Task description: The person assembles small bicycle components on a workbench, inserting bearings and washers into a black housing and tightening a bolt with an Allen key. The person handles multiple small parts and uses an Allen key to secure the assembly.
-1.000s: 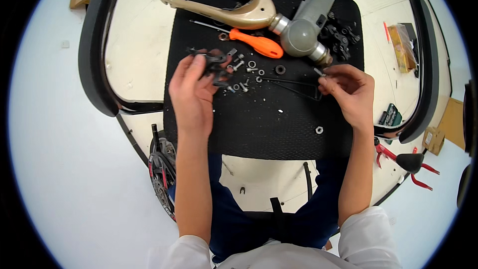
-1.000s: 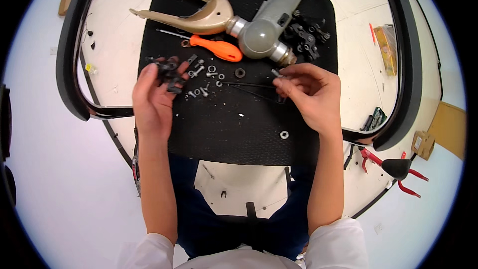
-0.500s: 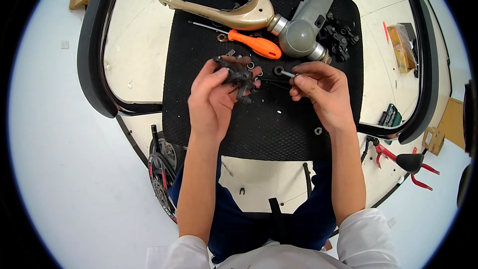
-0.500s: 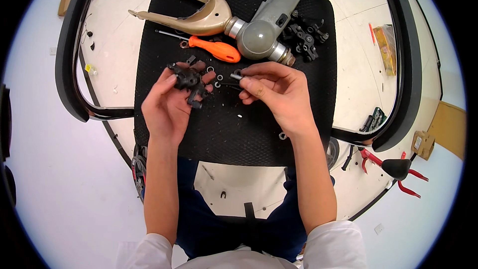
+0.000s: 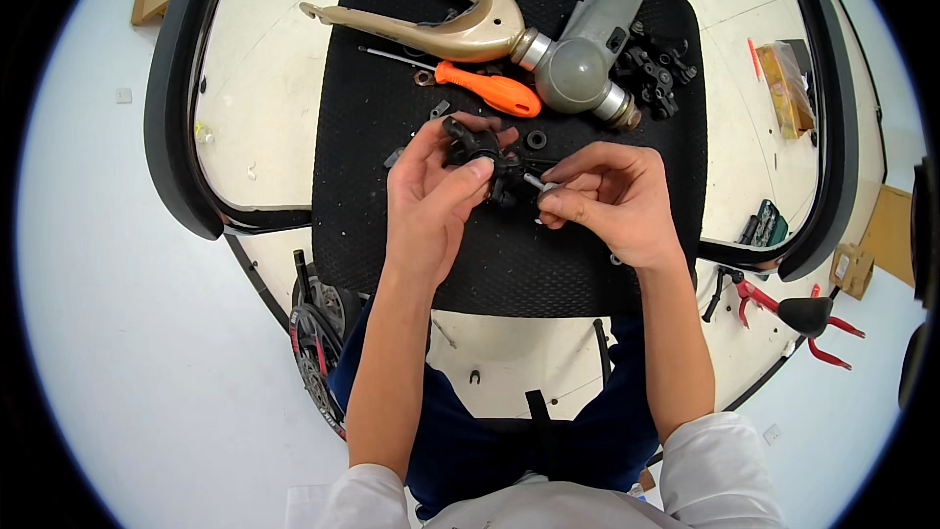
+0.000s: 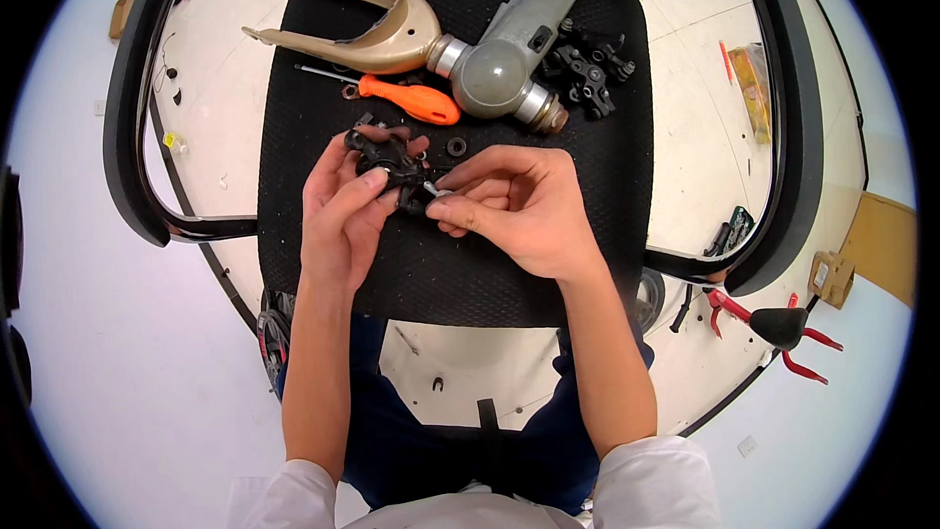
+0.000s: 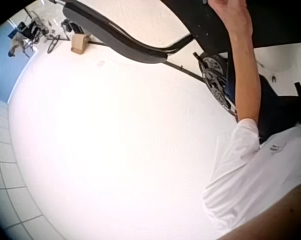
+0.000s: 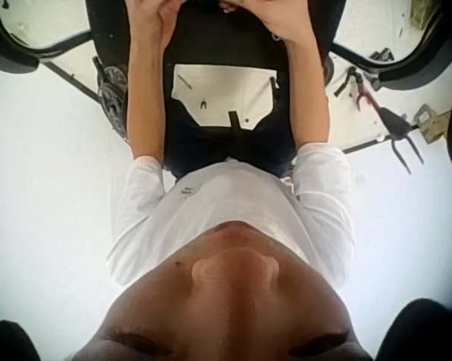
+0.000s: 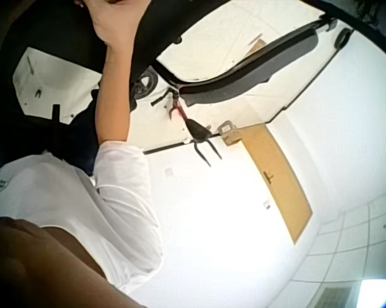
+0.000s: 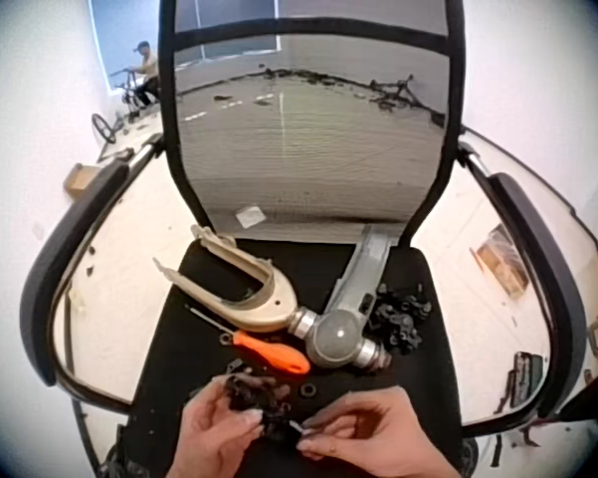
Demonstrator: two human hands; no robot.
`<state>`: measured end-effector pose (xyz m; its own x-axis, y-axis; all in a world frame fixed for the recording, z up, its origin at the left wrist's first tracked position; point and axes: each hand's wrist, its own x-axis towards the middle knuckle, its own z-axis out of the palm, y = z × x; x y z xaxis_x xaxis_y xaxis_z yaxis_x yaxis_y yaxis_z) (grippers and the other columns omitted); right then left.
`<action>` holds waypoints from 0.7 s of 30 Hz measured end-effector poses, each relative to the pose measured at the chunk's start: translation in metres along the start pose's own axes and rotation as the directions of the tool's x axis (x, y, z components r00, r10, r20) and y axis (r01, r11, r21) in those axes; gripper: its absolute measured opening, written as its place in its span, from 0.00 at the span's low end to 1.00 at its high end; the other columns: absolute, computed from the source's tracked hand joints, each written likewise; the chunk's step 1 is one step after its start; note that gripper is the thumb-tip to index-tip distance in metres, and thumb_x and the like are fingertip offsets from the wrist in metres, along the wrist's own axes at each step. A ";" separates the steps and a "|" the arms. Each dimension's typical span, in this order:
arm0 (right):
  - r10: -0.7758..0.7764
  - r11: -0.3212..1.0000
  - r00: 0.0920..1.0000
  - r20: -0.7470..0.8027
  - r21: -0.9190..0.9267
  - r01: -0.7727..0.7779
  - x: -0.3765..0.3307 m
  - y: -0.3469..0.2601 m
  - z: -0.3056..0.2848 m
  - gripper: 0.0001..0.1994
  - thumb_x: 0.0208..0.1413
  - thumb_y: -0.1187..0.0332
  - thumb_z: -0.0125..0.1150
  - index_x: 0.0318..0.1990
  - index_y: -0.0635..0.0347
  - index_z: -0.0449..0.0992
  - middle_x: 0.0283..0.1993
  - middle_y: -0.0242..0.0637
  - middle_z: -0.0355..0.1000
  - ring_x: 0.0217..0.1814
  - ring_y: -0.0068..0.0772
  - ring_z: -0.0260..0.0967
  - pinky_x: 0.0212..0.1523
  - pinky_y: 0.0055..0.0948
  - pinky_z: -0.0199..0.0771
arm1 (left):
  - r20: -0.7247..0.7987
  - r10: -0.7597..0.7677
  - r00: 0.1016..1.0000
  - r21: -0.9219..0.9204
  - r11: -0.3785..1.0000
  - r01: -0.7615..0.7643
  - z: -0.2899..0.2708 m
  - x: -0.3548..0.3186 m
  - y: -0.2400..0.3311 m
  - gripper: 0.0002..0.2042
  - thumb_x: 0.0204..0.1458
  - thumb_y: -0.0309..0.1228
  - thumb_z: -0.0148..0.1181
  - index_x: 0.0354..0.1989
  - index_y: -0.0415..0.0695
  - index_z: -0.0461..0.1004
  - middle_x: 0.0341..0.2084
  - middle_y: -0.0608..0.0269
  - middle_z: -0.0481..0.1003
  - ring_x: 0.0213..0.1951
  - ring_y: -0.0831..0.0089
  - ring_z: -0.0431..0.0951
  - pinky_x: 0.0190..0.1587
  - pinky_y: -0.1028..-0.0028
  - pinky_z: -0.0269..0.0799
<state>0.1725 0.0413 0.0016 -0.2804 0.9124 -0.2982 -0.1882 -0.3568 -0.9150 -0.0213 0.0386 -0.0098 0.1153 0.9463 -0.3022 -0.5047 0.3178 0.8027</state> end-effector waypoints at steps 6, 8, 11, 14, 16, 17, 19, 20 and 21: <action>-0.055 0.998 0.998 -0.033 0.017 0.055 0.000 0.002 0.002 0.09 0.46 0.82 0.70 0.35 0.74 0.78 0.30 0.45 0.78 0.32 0.29 0.80 0.34 0.23 0.81 | 0.048 0.092 0.995 0.063 0.993 -0.095 -0.005 0.000 -0.005 0.17 0.50 0.17 0.57 0.50 0.35 0.68 0.54 0.43 0.68 0.62 0.51 0.68 0.59 0.59 0.72; -0.060 0.998 0.998 -0.015 -0.008 0.060 0.000 0.002 0.002 0.08 0.47 0.82 0.70 0.35 0.74 0.78 0.31 0.45 0.78 0.33 0.28 0.80 0.35 0.21 0.81 | 0.072 0.139 0.988 0.070 0.987 -0.144 -0.008 0.001 -0.008 0.18 0.48 0.16 0.59 0.50 0.35 0.69 0.53 0.44 0.69 0.62 0.54 0.68 0.59 0.62 0.71; -0.101 0.994 0.995 -0.024 -0.046 0.099 -0.002 0.003 0.005 0.08 0.46 0.83 0.70 0.35 0.73 0.78 0.32 0.45 0.78 0.34 0.27 0.80 0.35 0.21 0.81 | 0.092 0.214 0.972 0.045 0.975 -0.219 -0.010 0.002 -0.010 0.20 0.46 0.14 0.63 0.49 0.35 0.70 0.53 0.45 0.70 0.60 0.59 0.70 0.59 0.66 0.70; -0.153 0.987 0.984 -0.091 -0.062 0.148 -0.003 0.006 0.006 0.09 0.45 0.83 0.71 0.35 0.73 0.78 0.34 0.45 0.78 0.34 0.26 0.79 0.35 0.20 0.81 | 0.124 0.266 0.956 0.032 0.962 -0.272 -0.008 0.004 -0.009 0.20 0.44 0.12 0.64 0.48 0.35 0.70 0.54 0.42 0.69 0.61 0.58 0.69 0.60 0.63 0.71; -0.181 0.983 0.977 -0.112 -0.047 0.177 -0.002 0.008 0.007 0.10 0.44 0.84 0.71 0.35 0.73 0.78 0.35 0.45 0.78 0.34 0.26 0.79 0.36 0.19 0.81 | 0.177 0.292 0.940 0.023 0.953 -0.301 -0.010 0.005 -0.008 0.20 0.43 0.11 0.64 0.46 0.35 0.70 0.54 0.40 0.69 0.61 0.57 0.68 0.59 0.62 0.72; -0.168 0.985 0.979 -0.113 -0.050 0.163 -0.002 0.008 0.007 0.10 0.44 0.84 0.71 0.35 0.74 0.78 0.36 0.45 0.78 0.35 0.26 0.79 0.37 0.20 0.81 | 0.179 0.286 0.941 0.033 0.955 -0.296 -0.009 0.004 -0.007 0.21 0.42 0.11 0.65 0.46 0.35 0.70 0.54 0.40 0.69 0.61 0.57 0.69 0.59 0.62 0.73; -0.141 0.989 0.983 -0.121 -0.059 0.135 -0.002 0.008 0.008 0.11 0.44 0.84 0.72 0.36 0.74 0.78 0.38 0.45 0.78 0.37 0.26 0.79 0.38 0.20 0.81 | 0.187 0.270 0.944 0.050 0.958 -0.284 -0.005 0.002 -0.007 0.21 0.41 0.10 0.65 0.46 0.35 0.70 0.55 0.39 0.68 0.60 0.57 0.69 0.58 0.62 0.74; -0.141 0.990 0.980 -0.143 -0.049 0.135 0.000 0.007 0.009 0.11 0.44 0.83 0.71 0.37 0.74 0.78 0.38 0.46 0.78 0.37 0.27 0.79 0.38 0.20 0.82 | 0.207 0.274 0.939 0.046 0.956 -0.289 -0.006 0.003 -0.008 0.22 0.41 0.10 0.65 0.46 0.35 0.69 0.55 0.39 0.68 0.60 0.57 0.70 0.58 0.62 0.75; -0.140 0.990 0.977 -0.164 -0.039 0.135 0.002 0.005 0.011 0.12 0.45 0.83 0.71 0.38 0.74 0.78 0.39 0.46 0.78 0.38 0.28 0.79 0.39 0.21 0.82 | 0.226 0.278 0.933 0.042 0.955 -0.295 -0.009 0.004 -0.008 0.22 0.40 0.10 0.65 0.47 0.35 0.69 0.55 0.39 0.68 0.60 0.57 0.70 0.57 0.62 0.75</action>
<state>0.1606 0.0389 -0.0006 -0.0935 0.9737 -0.2076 -0.1871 -0.2220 -0.9569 -0.0248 0.0388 -0.0225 0.1607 0.9853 0.0576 -0.4802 0.0271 0.8768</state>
